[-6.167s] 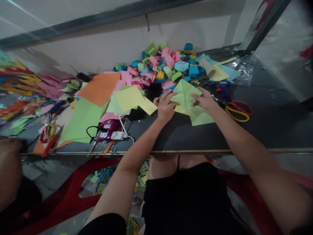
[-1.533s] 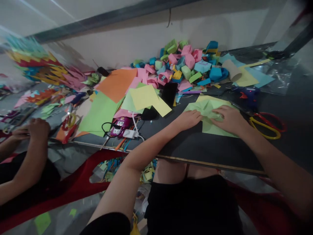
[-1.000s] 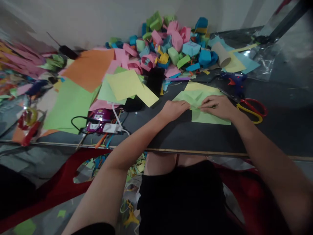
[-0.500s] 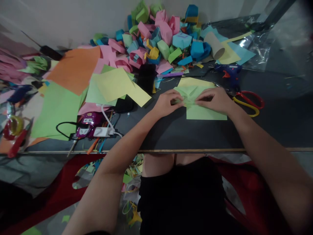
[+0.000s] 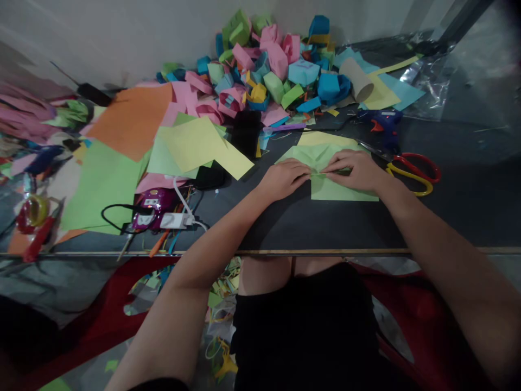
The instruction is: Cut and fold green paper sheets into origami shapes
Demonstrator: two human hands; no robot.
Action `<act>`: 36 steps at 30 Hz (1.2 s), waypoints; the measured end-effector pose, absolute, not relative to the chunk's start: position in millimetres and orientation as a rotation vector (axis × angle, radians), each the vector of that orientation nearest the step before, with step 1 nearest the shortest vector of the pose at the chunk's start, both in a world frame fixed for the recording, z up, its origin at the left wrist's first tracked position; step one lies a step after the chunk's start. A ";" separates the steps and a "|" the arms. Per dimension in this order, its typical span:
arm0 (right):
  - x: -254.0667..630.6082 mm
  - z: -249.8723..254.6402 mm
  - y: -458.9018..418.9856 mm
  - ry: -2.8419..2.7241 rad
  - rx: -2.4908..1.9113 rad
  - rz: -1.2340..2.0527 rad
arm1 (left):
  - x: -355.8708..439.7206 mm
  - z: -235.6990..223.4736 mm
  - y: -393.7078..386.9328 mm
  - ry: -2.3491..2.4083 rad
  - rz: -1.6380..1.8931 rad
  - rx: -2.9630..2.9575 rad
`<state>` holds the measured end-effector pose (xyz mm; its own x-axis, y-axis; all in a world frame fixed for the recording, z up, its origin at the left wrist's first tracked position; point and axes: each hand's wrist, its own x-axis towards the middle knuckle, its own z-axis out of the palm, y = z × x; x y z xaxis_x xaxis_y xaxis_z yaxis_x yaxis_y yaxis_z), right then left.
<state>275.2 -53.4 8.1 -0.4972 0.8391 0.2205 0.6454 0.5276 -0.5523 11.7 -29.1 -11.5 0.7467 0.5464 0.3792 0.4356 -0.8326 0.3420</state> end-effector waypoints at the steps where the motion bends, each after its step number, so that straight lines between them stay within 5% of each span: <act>1: 274.7 7.4 -52.4 -2.277 -1.236 0.551 | 11.5 -12.3 -27.6 0.792 0.724 2.678; 10: 270.6 4.6 -45.0 -1.964 -1.553 0.530 | 11.2 -18.4 -12.2 1.087 0.873 2.365; 36: 277.2 10.4 -47.0 -2.261 -1.327 0.630 | 9.9 -17.8 -19.7 0.931 0.742 2.622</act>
<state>277.2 -47.0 10.4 -0.4417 0.8858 0.1425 0.6844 0.4354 -0.5848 9.9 -19.7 -17.8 0.6639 0.6455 0.3775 0.5121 -0.7603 0.3995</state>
